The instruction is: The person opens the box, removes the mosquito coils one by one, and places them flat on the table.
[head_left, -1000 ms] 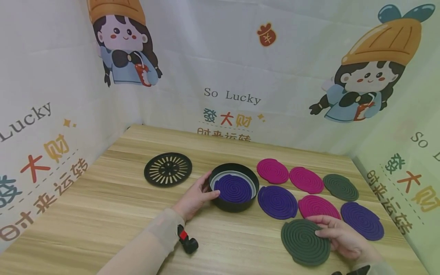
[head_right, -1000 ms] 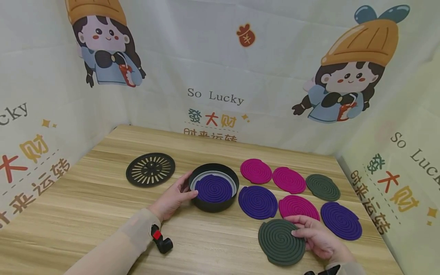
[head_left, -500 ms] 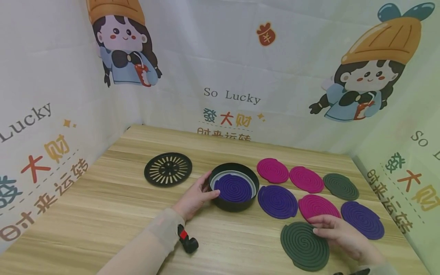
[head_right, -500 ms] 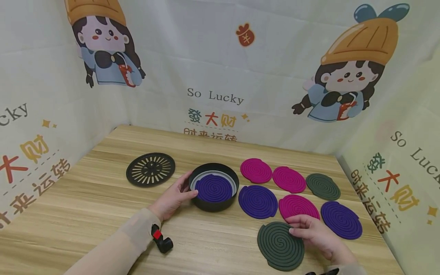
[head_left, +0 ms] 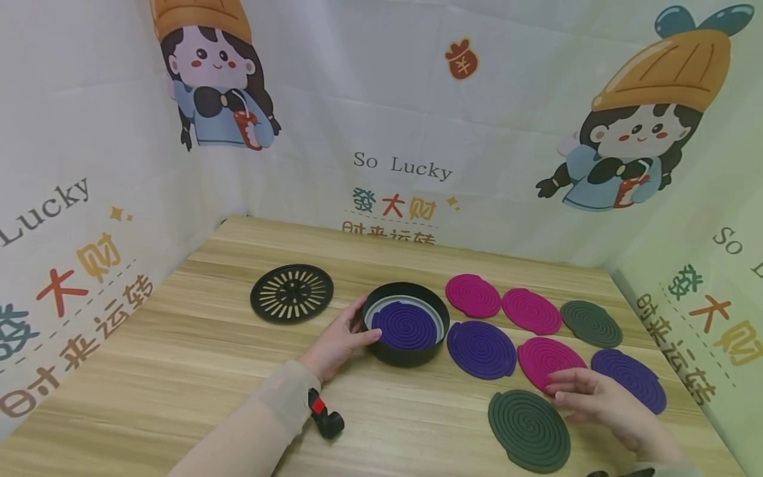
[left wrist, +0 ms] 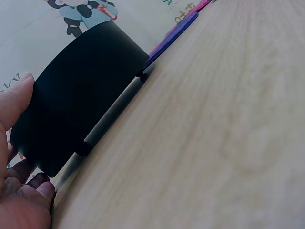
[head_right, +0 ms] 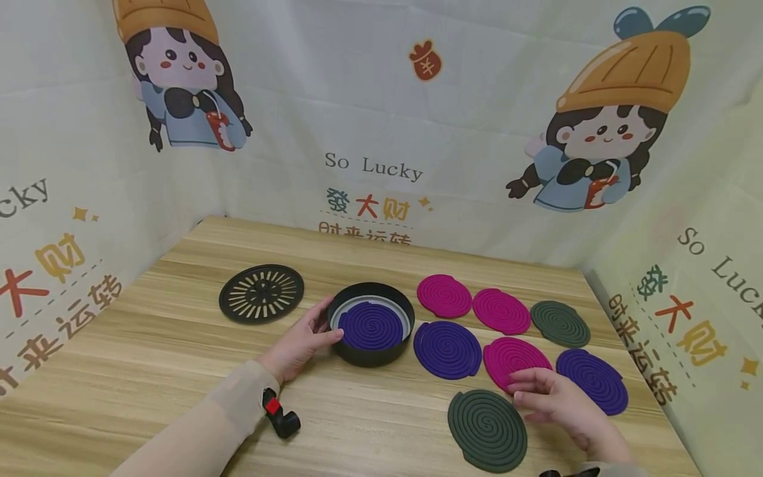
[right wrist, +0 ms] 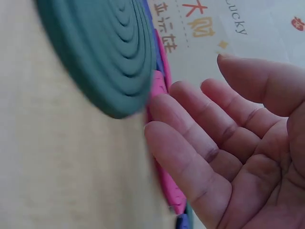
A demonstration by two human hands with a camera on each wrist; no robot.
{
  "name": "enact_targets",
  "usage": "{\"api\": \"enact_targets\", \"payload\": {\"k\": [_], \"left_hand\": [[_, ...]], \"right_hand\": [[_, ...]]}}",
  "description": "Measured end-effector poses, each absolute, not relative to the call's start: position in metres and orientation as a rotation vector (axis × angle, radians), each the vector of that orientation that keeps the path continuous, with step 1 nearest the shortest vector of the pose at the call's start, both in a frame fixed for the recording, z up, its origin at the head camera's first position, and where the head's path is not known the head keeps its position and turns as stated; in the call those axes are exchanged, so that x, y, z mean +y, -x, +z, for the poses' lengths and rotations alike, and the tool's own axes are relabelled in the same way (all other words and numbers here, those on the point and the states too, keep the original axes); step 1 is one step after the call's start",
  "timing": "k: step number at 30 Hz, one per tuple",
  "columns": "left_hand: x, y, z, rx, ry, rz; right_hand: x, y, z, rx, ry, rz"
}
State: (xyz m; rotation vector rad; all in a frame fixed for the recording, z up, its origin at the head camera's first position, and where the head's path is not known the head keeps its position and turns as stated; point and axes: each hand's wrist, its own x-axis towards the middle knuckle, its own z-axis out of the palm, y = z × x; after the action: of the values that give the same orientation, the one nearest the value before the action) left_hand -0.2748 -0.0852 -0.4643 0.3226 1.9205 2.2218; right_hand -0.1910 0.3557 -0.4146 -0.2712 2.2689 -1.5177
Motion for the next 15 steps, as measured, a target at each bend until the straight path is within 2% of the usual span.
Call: {"api": "enact_targets", "payload": {"k": [7, 15], "left_hand": [[-0.085, 0.274, -0.464, 1.921, -0.313, 2.231], [-0.085, 0.274, -0.463, 1.921, -0.319, 2.228]], "right_hand": [[0.349, 0.204, -0.393, 2.363, 0.238, -1.48], [0.309, 0.226, -0.372, 2.455, 0.274, -1.566]]}}
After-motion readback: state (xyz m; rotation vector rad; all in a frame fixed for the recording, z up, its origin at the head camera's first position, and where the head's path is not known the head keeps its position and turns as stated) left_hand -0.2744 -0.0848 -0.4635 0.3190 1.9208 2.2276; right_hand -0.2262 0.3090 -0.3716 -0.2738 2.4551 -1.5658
